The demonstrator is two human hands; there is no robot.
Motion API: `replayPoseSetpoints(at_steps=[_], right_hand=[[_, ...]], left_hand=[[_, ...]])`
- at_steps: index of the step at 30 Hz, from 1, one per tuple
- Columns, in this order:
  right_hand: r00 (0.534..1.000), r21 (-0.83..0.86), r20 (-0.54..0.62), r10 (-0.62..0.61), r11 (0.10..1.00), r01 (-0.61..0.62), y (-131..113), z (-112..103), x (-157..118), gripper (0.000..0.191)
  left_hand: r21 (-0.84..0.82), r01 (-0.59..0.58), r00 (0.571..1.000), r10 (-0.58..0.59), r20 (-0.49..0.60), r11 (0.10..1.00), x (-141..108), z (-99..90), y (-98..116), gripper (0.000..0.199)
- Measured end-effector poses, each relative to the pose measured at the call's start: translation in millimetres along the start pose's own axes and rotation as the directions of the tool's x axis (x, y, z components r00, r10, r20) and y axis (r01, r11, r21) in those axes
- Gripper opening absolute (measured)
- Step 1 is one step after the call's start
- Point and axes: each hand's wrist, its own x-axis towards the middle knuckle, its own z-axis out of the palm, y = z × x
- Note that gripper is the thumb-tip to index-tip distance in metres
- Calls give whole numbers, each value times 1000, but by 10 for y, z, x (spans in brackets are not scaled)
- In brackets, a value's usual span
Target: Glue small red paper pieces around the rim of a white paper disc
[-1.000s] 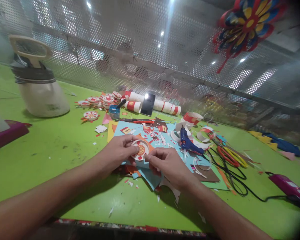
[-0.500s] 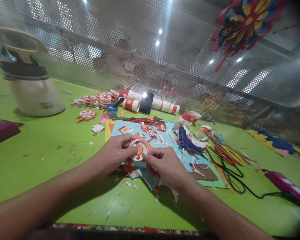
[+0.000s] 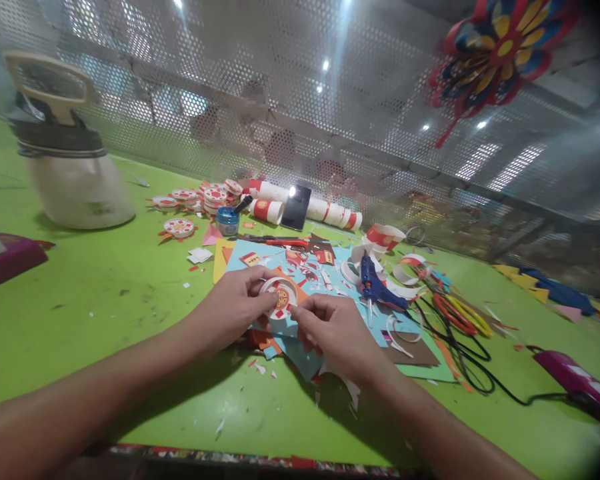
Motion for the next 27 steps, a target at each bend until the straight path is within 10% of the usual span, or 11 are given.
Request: replayPoseSetpoints(at_steps=[27], right_hand=[[991, -159, -85, -108, 983, 93, -23, 66, -2, 23]], left_hand=[[-105, 48, 999, -50, -14, 993, 37, 24, -120, 34]])
